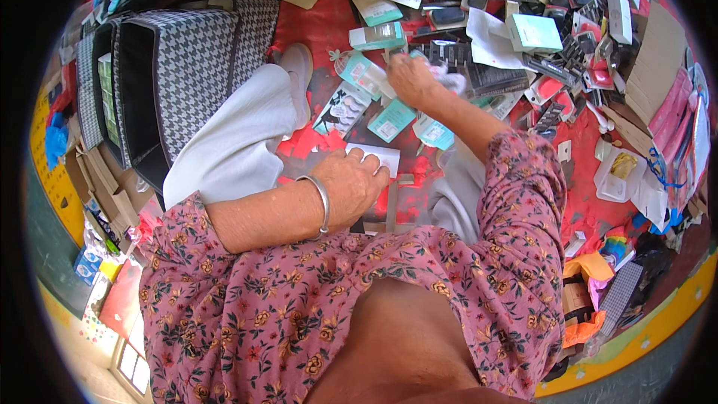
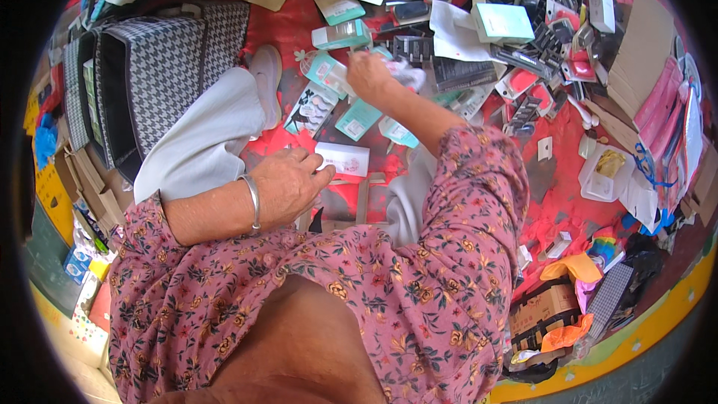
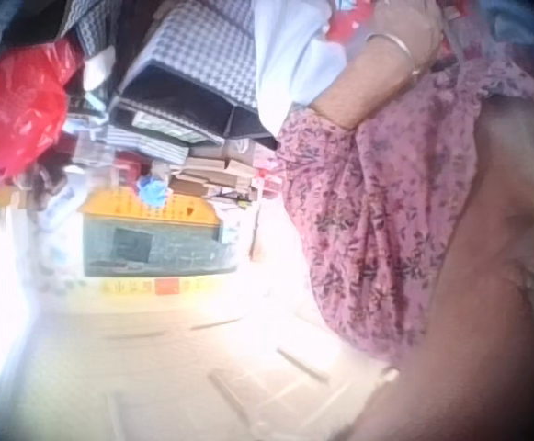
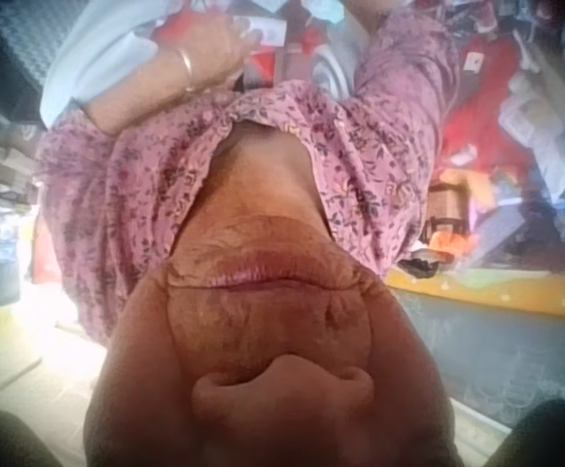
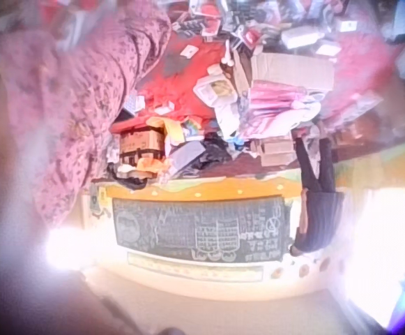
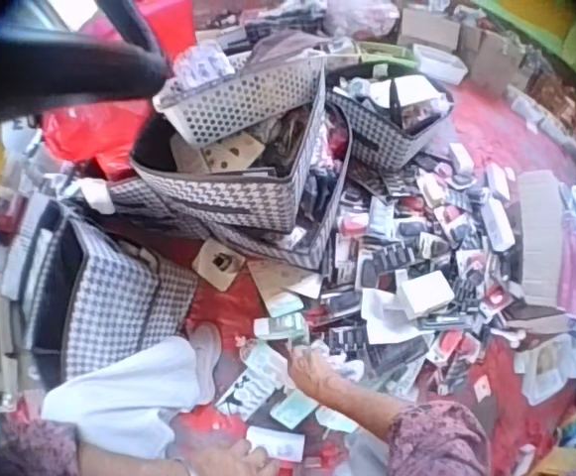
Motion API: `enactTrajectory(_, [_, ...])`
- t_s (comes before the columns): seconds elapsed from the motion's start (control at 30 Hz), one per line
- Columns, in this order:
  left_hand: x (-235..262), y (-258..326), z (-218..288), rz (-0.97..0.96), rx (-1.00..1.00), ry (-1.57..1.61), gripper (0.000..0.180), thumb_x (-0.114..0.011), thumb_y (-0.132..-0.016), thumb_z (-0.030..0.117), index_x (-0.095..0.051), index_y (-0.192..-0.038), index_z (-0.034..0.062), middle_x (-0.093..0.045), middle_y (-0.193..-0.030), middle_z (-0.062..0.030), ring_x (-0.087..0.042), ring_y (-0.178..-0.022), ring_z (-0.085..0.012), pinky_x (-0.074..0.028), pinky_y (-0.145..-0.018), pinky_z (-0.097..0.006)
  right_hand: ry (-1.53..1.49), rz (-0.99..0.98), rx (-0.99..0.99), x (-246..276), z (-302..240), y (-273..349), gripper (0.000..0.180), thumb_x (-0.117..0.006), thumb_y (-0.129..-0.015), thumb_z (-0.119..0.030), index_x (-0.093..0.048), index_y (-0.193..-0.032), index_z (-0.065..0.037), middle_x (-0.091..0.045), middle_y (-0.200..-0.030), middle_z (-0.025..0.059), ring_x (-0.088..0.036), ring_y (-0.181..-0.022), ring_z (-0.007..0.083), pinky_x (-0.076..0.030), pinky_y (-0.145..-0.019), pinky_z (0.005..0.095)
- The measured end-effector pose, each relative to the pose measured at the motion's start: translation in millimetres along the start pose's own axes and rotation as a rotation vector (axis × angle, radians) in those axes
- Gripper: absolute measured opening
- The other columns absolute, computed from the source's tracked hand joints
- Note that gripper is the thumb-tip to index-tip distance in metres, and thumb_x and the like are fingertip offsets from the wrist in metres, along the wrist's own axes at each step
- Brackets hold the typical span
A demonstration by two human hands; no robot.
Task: The person sits on the floor and sorts through piles of small boxes and packages, wiping some of the boxes with a cloth by hand before placing them into larger storage bins.
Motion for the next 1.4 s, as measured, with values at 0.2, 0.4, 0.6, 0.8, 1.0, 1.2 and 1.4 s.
enactTrajectory(0.2, [-1,5,-3,-0.026,0.05,-0.103,0.046,-0.06,-0.072,0.019,-0.048,-0.113,0.0012,-0.054,-0.094,-0.0134,-0.053,-0.088,-0.0263,-0.044,-0.075,-0.035,-0.387,-0.129,-0.261,27,73,49,0.022,-0.052,-0.074,-0.012,-0.057,-0.094,-0.006,-0.06,-0.092,0.0108,-0.062,-0.074,0.027,-0.048,-0.061,0.0383])
enactTrajectory(0.4, [4,3,-6,-0.046,0.039,-0.145,0.047,-0.058,-0.071,0.016,-0.047,-0.115,0.0016,-0.053,-0.098,-0.0129,-0.052,-0.089,-0.0263,-0.043,-0.076,-0.035,-0.423,-0.258,0.106,28,86,16,0.02,-0.054,-0.068,-0.011,-0.062,-0.086,-0.007,-0.063,-0.078,0.0119,-0.062,-0.075,0.028,-0.049,-0.063,0.0367])
enactTrajectory(0.6, [-4,4,-8,0.181,0.033,-0.235,0.044,-0.052,-0.075,0.019,-0.047,-0.115,0.0028,-0.053,-0.101,-0.0137,-0.051,-0.091,-0.0264,-0.042,-0.077,-0.037,-0.273,0.155,-0.231,0,53,-65,0.023,-0.059,-0.063,-0.023,-0.062,-0.081,-0.009,-0.059,-0.079,0.0092,-0.06,-0.07,0.0217,-0.043,-0.049,0.0389])
enactTrajectory(0.8, [-1,7,-10,0.134,0.061,-0.338,0.043,-0.048,-0.079,0.02,-0.045,-0.118,0.0021,-0.052,-0.102,-0.0134,-0.051,-0.093,-0.0271,-0.041,-0.081,-0.04,-0.248,0.122,-0.193,6,29,-68,0.017,-0.05,-0.075,-0.018,-0.061,-0.081,-0.007,-0.059,-0.083,0.0115,-0.058,-0.075,0.0229,-0.045,-0.049,0.0342])
enactTrajectory(1.0, [1,9,-14,0.109,0.086,-0.339,0.043,-0.048,-0.081,0.022,-0.045,-0.119,0.0026,-0.054,-0.097,-0.0124,-0.051,-0.094,-0.0265,-0.04,-0.08,-0.04,-0.511,-0.272,-0.049,34,52,-24,0.022,-0.061,-0.063,-0.02,-0.066,-0.079,-0.006,-0.064,-0.083,0.0122,-0.063,-0.079,0.0257,-0.05,-0.062,0.0374])
enactTrajectory(1.2, [-3,4,-20,0.161,0.091,-0.346,0.035,-0.048,-0.079,0.017,-0.051,-0.11,0.0012,-0.055,-0.098,-0.0125,-0.052,-0.092,-0.0265,-0.04,-0.079,-0.04,-0.946,-0.377,-0.184,57,105,56,0.05,-0.066,-0.059,-0.03,-0.059,-0.1,-0.002,-0.062,-0.089,0.0181,-0.06,-0.084,0.0305,-0.048,-0.074,0.038])
enactTrajectory(1.4, [-6,-2,-19,0.143,0.106,-0.365,0.033,-0.047,-0.079,0.017,-0.052,-0.108,0.0012,-0.055,-0.098,-0.0132,-0.051,-0.095,-0.0267,-0.039,-0.081,-0.041,-1.183,0.221,-1.131,27,258,184,0.026,-0.061,-0.071,-0.02,-0.065,-0.088,-0.001,-0.064,-0.078,0.009,-0.059,-0.065,0.0153,-0.048,-0.061,0.0281])
Point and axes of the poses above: each hand's wrist, its own y-axis away from the middle knuckle, its own x-axis out of the back of the hand, z = x × y, the point moved 4 cm from there along -y, towards the middle knuckle
